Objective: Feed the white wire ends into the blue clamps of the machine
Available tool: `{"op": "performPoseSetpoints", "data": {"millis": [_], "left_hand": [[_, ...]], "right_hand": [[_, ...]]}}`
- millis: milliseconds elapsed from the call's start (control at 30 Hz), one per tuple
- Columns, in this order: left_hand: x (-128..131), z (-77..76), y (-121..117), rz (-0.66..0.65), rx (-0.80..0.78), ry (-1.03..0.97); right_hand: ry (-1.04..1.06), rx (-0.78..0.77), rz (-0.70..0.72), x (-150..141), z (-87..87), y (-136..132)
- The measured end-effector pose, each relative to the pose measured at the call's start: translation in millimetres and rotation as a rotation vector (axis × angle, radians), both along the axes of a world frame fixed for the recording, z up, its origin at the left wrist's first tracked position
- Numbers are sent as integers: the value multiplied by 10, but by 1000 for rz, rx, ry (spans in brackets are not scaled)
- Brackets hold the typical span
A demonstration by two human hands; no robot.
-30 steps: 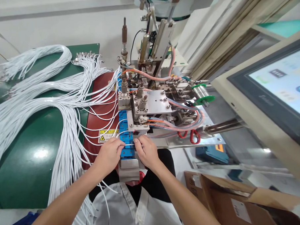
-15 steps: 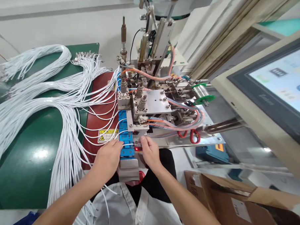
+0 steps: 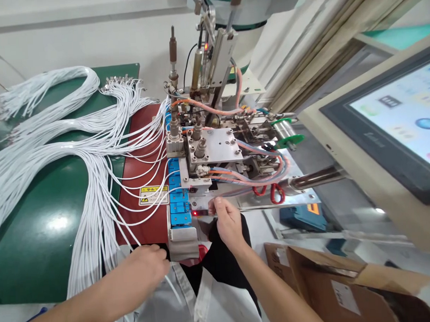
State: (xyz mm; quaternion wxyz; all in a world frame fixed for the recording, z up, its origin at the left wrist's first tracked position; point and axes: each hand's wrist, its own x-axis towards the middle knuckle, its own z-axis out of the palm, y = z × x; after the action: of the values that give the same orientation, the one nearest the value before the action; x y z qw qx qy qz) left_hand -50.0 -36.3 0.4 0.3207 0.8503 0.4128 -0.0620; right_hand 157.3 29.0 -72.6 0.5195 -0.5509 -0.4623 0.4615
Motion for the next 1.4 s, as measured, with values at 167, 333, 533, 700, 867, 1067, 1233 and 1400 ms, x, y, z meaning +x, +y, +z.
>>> {"op": "performPoseSetpoints", "data": {"millis": [167,333,533,700,867,1067,1233,1400], "left_hand": [[211,99,216,332,-1,-261],[363,-46,311,545,87,-338],[541,-99,333,688,-119,-616],[555,-115,361,771,-233,-741],[497,-107,416,808,-282,-757],[500,-117,425,849,-192,-724],[500,-150,408,843,-123,-694],[477,-109,441,844,-249,-748]], "right_hand": [[251,17,107,-3,77,-141],[416,14,20,0,133,-251],[201,-29,133,-82,274,-236],[259,-156,153,-202,300,-201],[136,-81,91,-210,266,-224],[-284,374,15,-192,355,-291],[-360,387,-24,-263,377,-270],[-132,215,11,-279,320,-247]]}}
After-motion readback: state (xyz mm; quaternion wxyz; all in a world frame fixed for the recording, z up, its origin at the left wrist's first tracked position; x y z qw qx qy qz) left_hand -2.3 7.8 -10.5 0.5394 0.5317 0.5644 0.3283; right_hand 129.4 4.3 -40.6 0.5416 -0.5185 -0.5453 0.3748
